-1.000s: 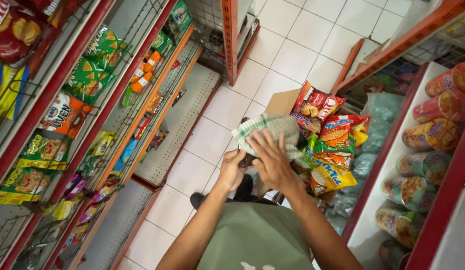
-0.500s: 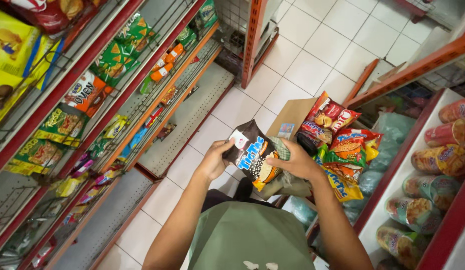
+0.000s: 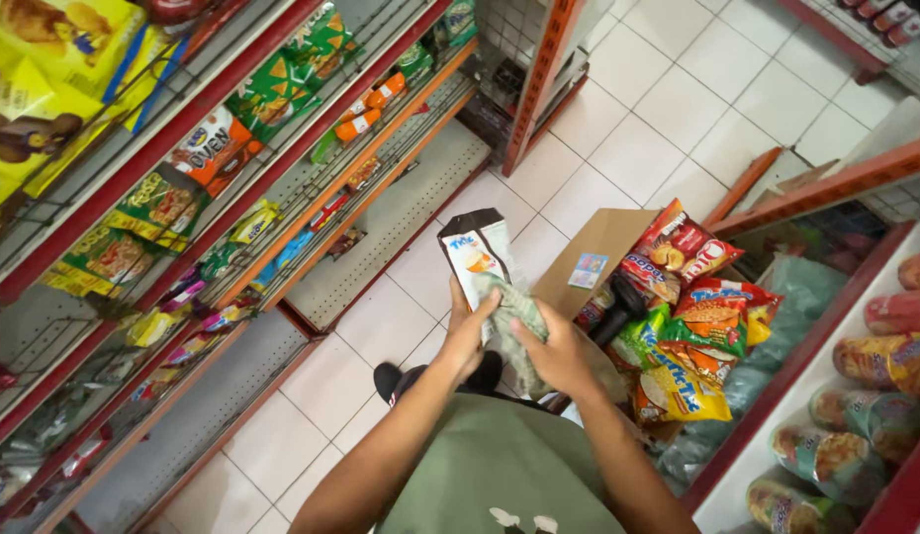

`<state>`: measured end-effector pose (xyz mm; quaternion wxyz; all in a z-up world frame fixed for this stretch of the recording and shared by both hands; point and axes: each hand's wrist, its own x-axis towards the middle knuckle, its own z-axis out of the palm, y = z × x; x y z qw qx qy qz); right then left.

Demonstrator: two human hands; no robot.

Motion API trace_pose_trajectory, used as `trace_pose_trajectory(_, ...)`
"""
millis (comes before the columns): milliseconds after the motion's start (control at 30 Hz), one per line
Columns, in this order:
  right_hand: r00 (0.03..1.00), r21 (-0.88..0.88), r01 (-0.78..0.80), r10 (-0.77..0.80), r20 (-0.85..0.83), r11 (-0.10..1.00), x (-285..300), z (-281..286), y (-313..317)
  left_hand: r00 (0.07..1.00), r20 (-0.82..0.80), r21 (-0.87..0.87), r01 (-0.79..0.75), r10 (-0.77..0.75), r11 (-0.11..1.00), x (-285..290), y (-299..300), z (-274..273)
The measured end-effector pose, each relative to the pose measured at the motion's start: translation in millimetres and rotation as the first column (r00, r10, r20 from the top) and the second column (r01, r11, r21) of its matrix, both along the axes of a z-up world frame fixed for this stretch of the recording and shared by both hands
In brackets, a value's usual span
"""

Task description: The person takes snack packets from a cardboard box on the floor, wipes them with a cloth, scans the barcode with a handheld scanner, and places them on the store shelf. This process is repeated for multiple packets of different snack brands.

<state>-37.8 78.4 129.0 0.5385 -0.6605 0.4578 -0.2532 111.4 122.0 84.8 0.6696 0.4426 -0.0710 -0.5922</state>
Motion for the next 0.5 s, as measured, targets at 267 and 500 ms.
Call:
trace_pose_trajectory(267,0.963,-0.312,0.268,-0.253,0.088,0.912,17,36,-16,0.992,-0.119,-0.014,-0.041,0.039,0.999,42,19,-17)
trace_pose_trajectory(500,0.910,-0.752,-0.392,0.345,-0.232,0.529,103,68,14,0.984,0.097,-0.142,-0.134,0.148,0.981,62,53,-5)
